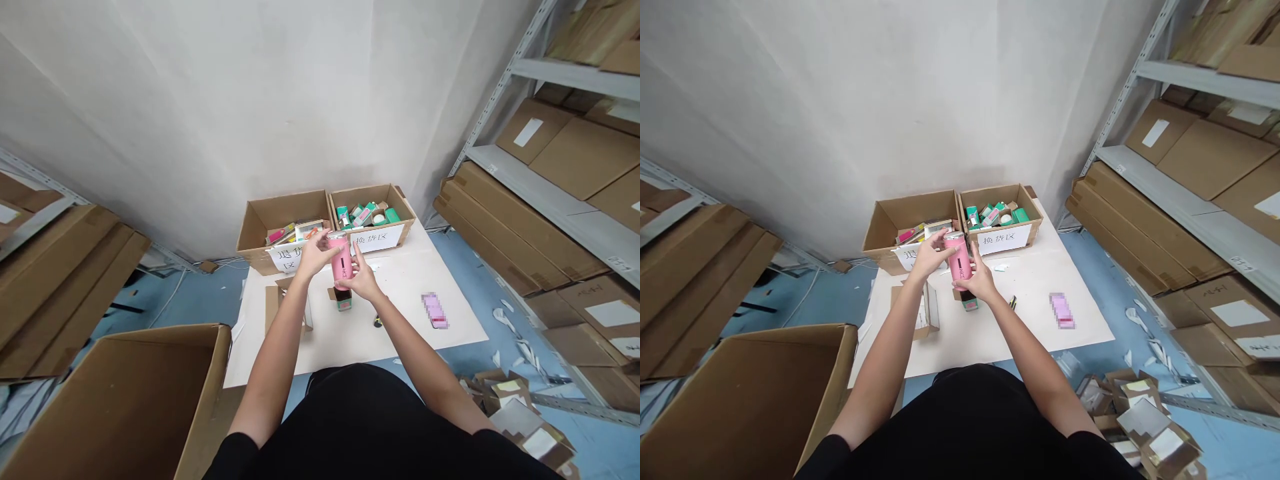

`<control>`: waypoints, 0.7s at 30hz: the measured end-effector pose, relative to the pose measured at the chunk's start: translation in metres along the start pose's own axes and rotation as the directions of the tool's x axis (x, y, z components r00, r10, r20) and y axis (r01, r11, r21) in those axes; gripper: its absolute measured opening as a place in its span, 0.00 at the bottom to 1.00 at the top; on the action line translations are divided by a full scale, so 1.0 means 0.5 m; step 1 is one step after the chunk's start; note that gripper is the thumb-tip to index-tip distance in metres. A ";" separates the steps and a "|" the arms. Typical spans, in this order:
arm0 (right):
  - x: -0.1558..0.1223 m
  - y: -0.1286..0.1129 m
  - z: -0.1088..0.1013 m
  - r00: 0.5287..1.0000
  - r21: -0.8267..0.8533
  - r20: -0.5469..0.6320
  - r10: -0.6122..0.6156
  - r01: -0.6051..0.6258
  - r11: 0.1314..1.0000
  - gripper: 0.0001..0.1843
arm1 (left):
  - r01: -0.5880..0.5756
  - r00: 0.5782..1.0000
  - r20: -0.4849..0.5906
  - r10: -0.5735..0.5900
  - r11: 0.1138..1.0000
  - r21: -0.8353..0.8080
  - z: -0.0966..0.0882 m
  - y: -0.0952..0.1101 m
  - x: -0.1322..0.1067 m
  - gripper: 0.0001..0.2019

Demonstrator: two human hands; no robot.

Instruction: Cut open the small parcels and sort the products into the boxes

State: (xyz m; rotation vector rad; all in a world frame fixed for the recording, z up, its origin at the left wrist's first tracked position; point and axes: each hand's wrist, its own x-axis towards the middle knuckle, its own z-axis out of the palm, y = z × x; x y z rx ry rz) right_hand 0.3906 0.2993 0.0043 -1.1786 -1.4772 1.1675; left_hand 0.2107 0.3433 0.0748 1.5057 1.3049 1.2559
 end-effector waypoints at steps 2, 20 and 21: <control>0.004 0.037 -0.001 0.998 0.048 0.058 -0.016 0.013 0.999 0.74 | 0.025 1.000 0.015 -0.025 0.999 0.024 -0.002 -0.015 0.001 0.36; -0.020 0.391 0.063 0.921 -0.356 -0.131 0.367 -0.389 0.850 0.20 | 0.296 0.954 0.045 -0.297 0.955 0.032 0.074 -0.352 -0.106 0.37; -0.020 0.393 0.064 0.919 -0.364 -0.135 0.370 -0.393 0.844 0.21 | 0.301 0.951 0.053 -0.304 0.952 0.053 0.081 -0.369 -0.116 0.37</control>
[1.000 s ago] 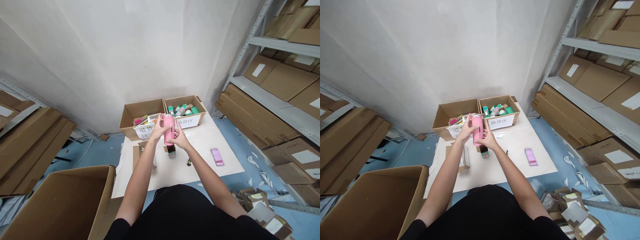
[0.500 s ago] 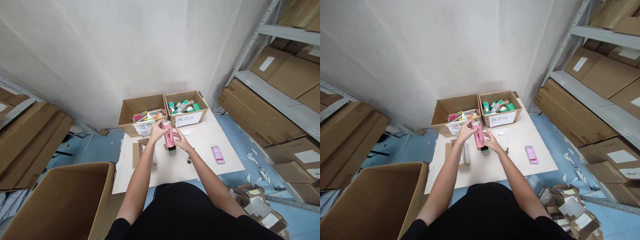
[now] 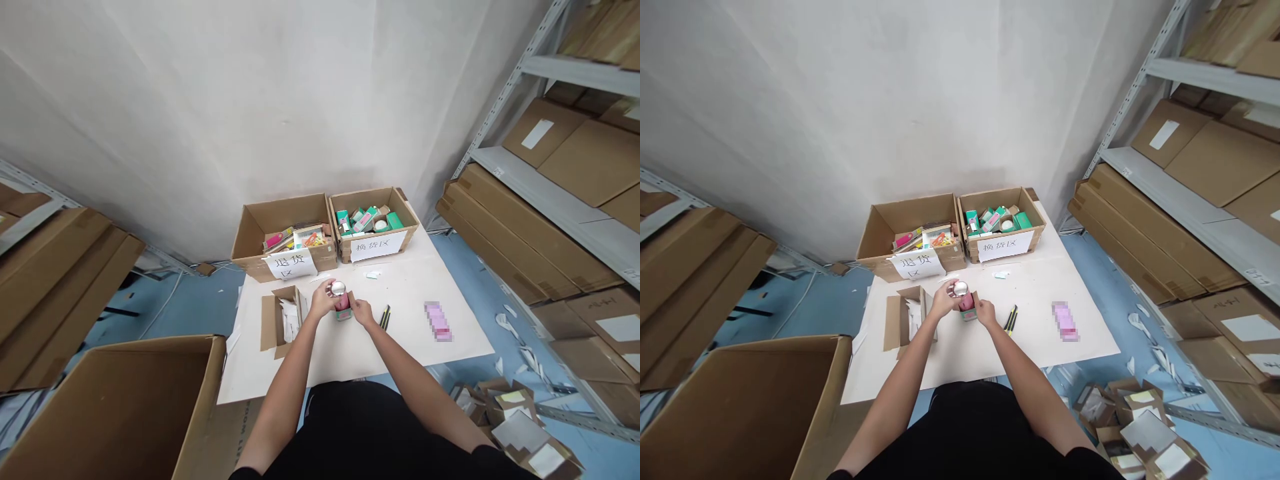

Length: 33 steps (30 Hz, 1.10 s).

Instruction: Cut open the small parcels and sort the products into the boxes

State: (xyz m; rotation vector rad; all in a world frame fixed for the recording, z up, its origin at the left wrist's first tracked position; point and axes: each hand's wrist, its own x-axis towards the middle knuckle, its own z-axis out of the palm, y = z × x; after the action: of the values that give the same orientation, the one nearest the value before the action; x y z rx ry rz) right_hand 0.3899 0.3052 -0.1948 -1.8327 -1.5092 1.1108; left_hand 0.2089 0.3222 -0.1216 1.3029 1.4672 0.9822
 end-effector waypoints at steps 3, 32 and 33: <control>-0.002 0.004 0.007 1.000 0.013 -0.005 0.029 -0.028 1.000 0.24 | -0.030 1.000 0.004 0.030 0.990 0.138 0.028 -0.050 -0.017 0.33; -0.026 0.075 0.048 0.999 0.487 0.038 0.023 -0.039 0.873 0.34 | 0.198 0.966 -0.155 -0.207 0.977 -0.074 0.070 -0.220 -0.073 0.37; -0.022 0.074 0.055 0.998 0.512 0.050 0.035 -0.056 0.857 0.36 | 0.199 0.967 -0.144 -0.211 0.976 -0.093 0.073 -0.222 -0.070 0.37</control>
State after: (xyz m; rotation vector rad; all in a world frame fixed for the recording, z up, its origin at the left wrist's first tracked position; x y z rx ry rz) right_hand 0.3861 0.2826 -0.2362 -1.4816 -1.0491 1.4171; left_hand 0.2156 0.2732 -0.2334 1.0145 1.6281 1.0083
